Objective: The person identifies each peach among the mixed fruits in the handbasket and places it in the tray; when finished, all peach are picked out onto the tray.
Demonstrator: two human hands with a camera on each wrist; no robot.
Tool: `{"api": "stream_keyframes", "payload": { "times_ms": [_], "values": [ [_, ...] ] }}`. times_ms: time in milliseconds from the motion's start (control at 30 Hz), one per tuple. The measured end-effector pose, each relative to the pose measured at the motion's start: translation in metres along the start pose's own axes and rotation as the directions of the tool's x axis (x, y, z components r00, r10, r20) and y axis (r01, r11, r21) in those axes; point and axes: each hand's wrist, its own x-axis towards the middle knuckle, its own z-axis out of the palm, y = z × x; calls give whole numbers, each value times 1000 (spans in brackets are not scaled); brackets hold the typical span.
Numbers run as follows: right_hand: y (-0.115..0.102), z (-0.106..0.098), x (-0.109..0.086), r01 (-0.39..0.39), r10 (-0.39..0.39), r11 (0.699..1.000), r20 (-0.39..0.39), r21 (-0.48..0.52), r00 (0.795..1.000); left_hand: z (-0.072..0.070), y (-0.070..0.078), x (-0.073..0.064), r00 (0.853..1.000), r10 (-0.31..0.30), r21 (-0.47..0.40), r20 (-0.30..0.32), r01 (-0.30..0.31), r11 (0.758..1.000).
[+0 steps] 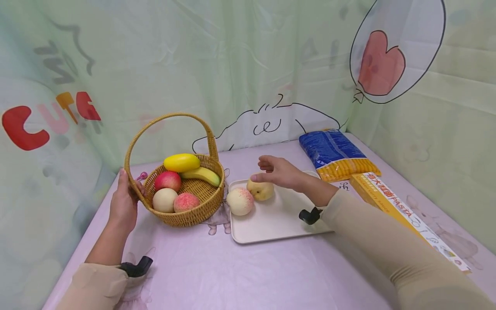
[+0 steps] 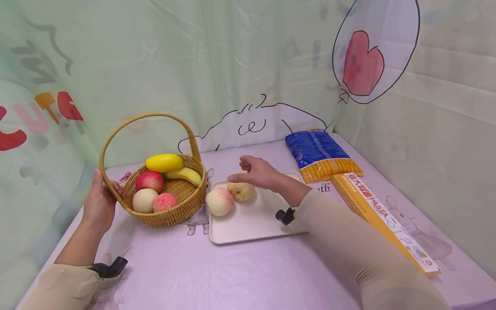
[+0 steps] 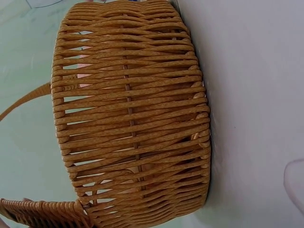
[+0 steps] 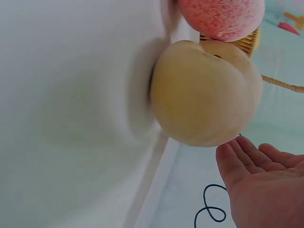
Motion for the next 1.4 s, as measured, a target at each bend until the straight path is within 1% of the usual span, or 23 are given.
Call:
{"api": "stream_keyframes", "payload": {
  "times_ms": [167, 400, 667, 1000, 1167, 1400],
  "values": [
    [-11, -2, 0, 13, -13, 1000, 4, 4, 1000, 0, 0, 0, 1000, -10, -1, -6, 10, 1000],
    [-22, 1, 4, 37, -38, 999, 22, 31, 999, -1, 0, -2, 1000, -24, -16, -15, 23, 1000],
    [-32, 7, 6, 56, -58, 997, 44, 54, 997, -1, -2, -3, 1000, -19, 12, -8, 19, 1000],
    [-53, 15, 10, 106, -106, 994, 85, 9, 991, -2, -1, -2, 999, -32, 14, -4, 32, 999],
    [-62, 19, 13, 126, -126, 992, 108, 6, 986, -2, -1, -2, 1000, -22, 15, -3, 22, 1000],
    [-74, 24, 18, 129, -128, 992, 142, -1, 982, -2, 0, 0, 1000, -6, 25, 6, 5, 1000]
  ]
}}
